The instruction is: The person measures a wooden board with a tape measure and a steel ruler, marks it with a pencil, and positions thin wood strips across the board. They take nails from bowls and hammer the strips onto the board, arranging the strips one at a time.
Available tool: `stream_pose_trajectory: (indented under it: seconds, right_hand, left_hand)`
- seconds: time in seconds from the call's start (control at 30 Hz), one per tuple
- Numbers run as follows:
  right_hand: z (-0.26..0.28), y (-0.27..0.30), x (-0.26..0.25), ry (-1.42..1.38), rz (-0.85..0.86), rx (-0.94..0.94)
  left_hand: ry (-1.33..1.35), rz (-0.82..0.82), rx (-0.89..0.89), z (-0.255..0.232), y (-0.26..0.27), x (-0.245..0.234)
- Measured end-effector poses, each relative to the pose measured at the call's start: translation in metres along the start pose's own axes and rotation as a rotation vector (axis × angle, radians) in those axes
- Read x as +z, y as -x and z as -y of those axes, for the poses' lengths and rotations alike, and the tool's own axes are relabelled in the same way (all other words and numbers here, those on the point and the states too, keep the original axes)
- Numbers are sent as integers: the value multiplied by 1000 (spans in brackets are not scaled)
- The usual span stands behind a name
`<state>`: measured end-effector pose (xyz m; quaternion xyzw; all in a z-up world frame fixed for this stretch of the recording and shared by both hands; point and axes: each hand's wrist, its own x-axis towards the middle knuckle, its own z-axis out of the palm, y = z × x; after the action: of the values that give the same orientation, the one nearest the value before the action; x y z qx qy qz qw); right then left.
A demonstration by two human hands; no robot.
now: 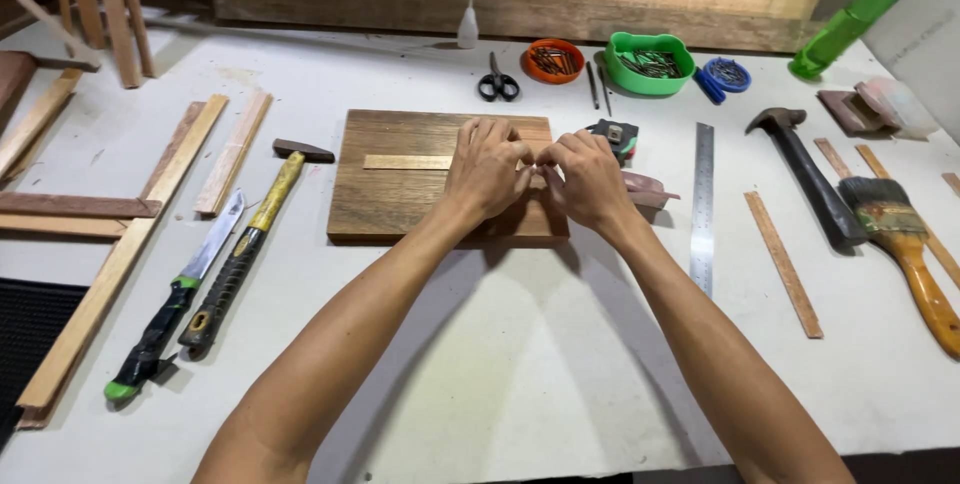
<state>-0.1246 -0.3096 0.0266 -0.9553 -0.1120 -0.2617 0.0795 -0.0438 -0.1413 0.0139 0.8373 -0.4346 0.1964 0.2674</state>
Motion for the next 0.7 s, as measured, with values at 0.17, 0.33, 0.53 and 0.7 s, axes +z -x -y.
stream_pose_trajectory:
  seconds: [0.17,0.33,0.53,0.7]
  right_hand:
    - [-39,35,-16,98,29,15]
    - [-53,57,-13,134,42,36]
    - [-56,63,-12,87,75,74]
    - [-48,42,-17,49,84,41]
  left_hand:
    - [53,52,-53,-41,-15,48]
    - [83,60,-72,-63,-12,55]
    - [58,97,-78,-64,-6,58]
    - [-17,99,34,-39,9,33]
